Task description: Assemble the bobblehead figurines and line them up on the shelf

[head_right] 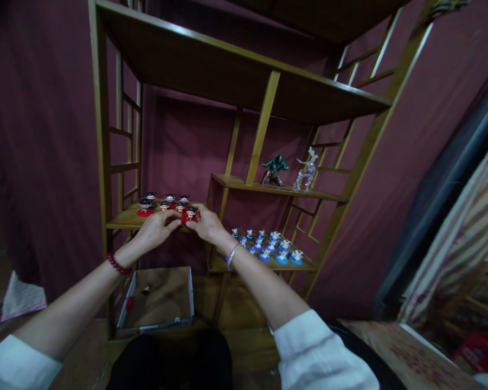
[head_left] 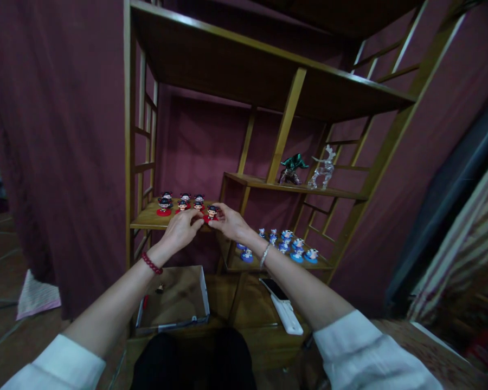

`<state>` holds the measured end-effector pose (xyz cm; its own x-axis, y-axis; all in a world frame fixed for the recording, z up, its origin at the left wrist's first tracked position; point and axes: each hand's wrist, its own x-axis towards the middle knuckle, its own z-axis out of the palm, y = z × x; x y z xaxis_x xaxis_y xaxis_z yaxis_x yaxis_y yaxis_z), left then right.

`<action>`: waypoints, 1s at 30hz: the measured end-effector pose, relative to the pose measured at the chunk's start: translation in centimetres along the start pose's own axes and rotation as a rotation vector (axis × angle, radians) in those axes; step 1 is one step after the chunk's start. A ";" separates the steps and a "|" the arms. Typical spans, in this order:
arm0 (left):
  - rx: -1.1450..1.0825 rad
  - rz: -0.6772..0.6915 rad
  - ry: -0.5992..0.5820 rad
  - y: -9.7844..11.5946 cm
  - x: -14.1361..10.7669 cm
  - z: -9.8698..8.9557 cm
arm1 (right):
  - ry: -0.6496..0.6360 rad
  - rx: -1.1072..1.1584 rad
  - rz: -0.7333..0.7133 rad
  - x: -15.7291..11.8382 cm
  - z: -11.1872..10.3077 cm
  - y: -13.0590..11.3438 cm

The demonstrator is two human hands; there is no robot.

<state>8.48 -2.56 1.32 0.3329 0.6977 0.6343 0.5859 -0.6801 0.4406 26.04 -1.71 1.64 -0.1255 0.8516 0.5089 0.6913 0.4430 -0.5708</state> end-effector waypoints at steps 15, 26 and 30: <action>0.178 0.015 -0.071 -1.8 1.8 0.3 | 0.027 -0.230 0.172 2.4 0.6 -1.2; 0.235 0.024 -0.114 -1.9 2.3 0.2 | -0.007 -0.367 0.230 3.1 1.0 -0.3; 0.218 0.037 -0.129 -1.9 2.8 0.5 | -0.007 -0.365 0.234 3.2 1.0 0.0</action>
<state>8.64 0.74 1.94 0.4403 0.7061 0.5546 0.7124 -0.6507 0.2628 24.90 1.27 2.66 0.0610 0.9197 0.3879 0.9080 0.1102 -0.4042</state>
